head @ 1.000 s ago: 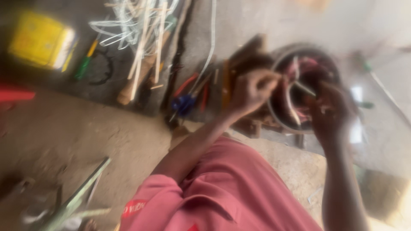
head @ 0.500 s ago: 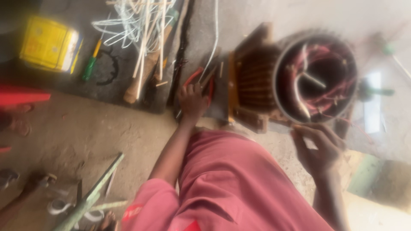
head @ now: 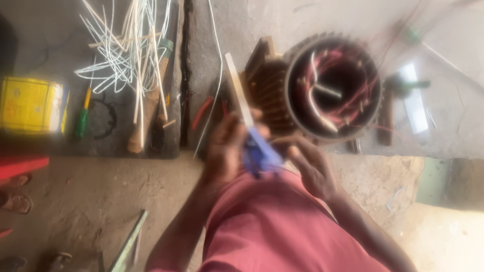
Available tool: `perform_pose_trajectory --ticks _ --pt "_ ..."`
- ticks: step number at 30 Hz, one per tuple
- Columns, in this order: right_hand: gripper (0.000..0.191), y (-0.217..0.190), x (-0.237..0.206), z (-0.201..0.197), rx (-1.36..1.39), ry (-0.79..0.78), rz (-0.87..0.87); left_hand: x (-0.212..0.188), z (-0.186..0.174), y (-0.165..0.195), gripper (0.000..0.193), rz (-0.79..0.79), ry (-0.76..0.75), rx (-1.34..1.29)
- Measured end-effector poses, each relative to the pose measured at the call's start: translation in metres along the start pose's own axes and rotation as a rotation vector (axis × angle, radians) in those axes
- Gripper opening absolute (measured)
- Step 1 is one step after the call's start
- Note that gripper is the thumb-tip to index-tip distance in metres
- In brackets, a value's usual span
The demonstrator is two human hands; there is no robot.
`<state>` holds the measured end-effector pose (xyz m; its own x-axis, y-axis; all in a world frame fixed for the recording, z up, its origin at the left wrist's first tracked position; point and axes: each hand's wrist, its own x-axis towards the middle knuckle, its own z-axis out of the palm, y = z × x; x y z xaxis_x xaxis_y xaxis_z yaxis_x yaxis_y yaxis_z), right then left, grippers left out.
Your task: The person works on an electric motor armature clamped on a workbench, using pliers to cut and trim wire ends and pressing white insulation strips into the slots around the copper windings. They bend and route red and white wires around the winding and continue fitting insulation material into the slots by hand.
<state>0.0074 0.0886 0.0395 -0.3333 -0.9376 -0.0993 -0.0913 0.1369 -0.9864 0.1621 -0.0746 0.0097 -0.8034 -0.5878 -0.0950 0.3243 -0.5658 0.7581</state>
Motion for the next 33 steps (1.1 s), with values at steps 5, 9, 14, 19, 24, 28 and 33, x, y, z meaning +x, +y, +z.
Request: perform_pose_trajectory --ticks 5,9,14,19,24,28,33 --pt "0.058 0.010 0.003 -0.015 0.789 -0.125 0.176 0.037 0.037 -0.013 0.032 0.127 -0.267 0.076" --pt "0.061 0.017 -0.006 -0.048 0.785 -0.268 -0.076 0.052 0.057 -0.035 0.018 0.279 -0.342 0.349" --pt "0.074 0.030 -0.040 -0.074 0.369 -0.043 -0.193 0.095 0.072 -0.056 0.043 0.674 0.067 1.177" --pt "0.071 0.055 -0.071 -0.087 0.018 0.408 0.002 0.132 0.070 -0.080 0.013 0.535 -0.006 1.275" --pt "0.065 0.073 -0.068 -0.085 -0.309 0.394 0.020 0.143 0.060 -0.099 0.016 0.530 0.033 1.123" --pt "0.074 0.066 -0.050 -0.076 -0.296 0.382 0.282 0.139 0.048 -0.094 0.020 0.545 -0.108 0.931" --pt "0.070 0.046 -0.029 -0.071 -0.315 0.379 0.341 0.138 0.043 -0.085 0.028 0.433 -0.176 0.923"
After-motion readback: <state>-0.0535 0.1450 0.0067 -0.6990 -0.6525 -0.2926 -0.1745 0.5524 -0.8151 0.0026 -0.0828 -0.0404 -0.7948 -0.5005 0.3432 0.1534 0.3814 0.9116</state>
